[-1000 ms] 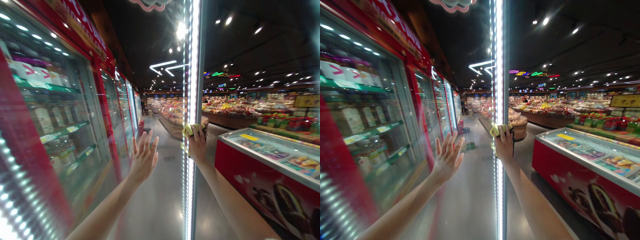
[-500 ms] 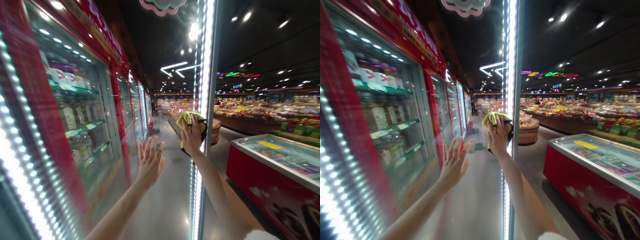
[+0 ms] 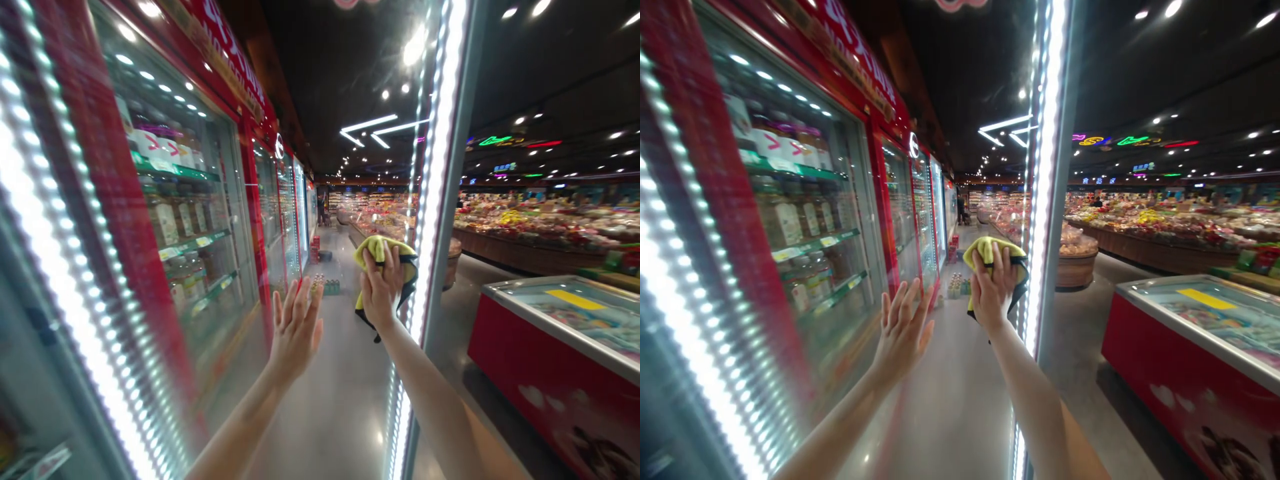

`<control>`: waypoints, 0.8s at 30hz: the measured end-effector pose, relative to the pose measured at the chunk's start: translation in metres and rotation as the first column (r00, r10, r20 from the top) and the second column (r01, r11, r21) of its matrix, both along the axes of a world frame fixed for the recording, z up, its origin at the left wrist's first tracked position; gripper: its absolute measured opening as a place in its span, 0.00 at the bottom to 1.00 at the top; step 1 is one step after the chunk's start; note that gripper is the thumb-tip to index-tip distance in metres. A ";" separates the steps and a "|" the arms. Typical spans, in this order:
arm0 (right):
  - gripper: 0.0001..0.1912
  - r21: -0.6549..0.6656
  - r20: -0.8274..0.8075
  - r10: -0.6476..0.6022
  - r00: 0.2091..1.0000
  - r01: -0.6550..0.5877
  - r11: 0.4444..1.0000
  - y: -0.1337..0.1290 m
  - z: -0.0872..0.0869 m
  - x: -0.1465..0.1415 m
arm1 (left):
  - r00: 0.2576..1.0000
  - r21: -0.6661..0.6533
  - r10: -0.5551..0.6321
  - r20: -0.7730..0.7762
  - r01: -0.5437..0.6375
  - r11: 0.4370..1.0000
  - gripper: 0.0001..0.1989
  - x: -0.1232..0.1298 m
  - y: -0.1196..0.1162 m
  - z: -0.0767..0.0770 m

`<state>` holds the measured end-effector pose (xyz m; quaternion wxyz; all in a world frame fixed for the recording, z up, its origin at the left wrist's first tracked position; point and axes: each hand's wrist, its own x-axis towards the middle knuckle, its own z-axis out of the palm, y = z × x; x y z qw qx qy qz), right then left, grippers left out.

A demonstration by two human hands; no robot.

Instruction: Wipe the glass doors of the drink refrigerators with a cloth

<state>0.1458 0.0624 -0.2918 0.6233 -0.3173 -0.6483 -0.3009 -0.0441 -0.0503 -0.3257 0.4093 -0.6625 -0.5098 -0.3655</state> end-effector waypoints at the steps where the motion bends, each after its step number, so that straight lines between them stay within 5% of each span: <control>1: 0.28 -0.019 0.106 0.006 0.994 -0.004 1.000 -0.005 -0.013 0.003 | 1.000 -0.008 0.006 0.004 -0.006 1.000 0.43 0.000 -0.002 -0.002; 3: 0.27 -0.042 0.283 0.015 0.959 -0.003 0.999 -0.010 -0.039 0.016 | 1.000 -0.021 0.022 0.006 -0.021 1.000 0.43 -0.004 -0.006 -0.007; 5: 0.27 -0.030 0.291 0.011 0.957 -0.002 1.000 -0.007 -0.049 0.031 | 0.999 -0.031 0.040 0.003 -0.040 0.999 0.43 -0.009 -0.012 -0.010; 9: 0.26 0.024 -0.055 0.014 0.998 -0.013 1.000 0.008 -0.017 0.024 | 0.996 -0.031 0.088 0.032 -0.087 0.996 0.44 -0.020 -0.020 -0.011; 12: 0.25 0.005 -0.099 0.014 0.995 -0.014 1.000 0.003 -0.002 -0.007 | 0.991 -0.031 0.120 0.060 -0.118 0.992 0.44 -0.022 -0.021 -0.013; 17: 0.25 -0.024 0.289 0.023 0.957 -0.017 1.000 -0.014 -0.048 0.000 | 0.989 -0.061 0.137 0.058 -0.133 0.989 0.44 -0.032 -0.029 -0.021; 19: 0.24 0.021 0.249 -0.002 0.969 -0.003 1.000 -0.007 -0.055 0.020 | 0.989 -0.058 0.138 0.056 -0.135 0.989 0.44 -0.043 -0.035 -0.022; 24: 0.22 0.107 -0.098 -0.016 0.995 0.027 0.994 0.006 -0.008 0.004 | 0.986 -0.021 0.139 0.096 -0.138 0.990 0.43 -0.062 -0.039 -0.018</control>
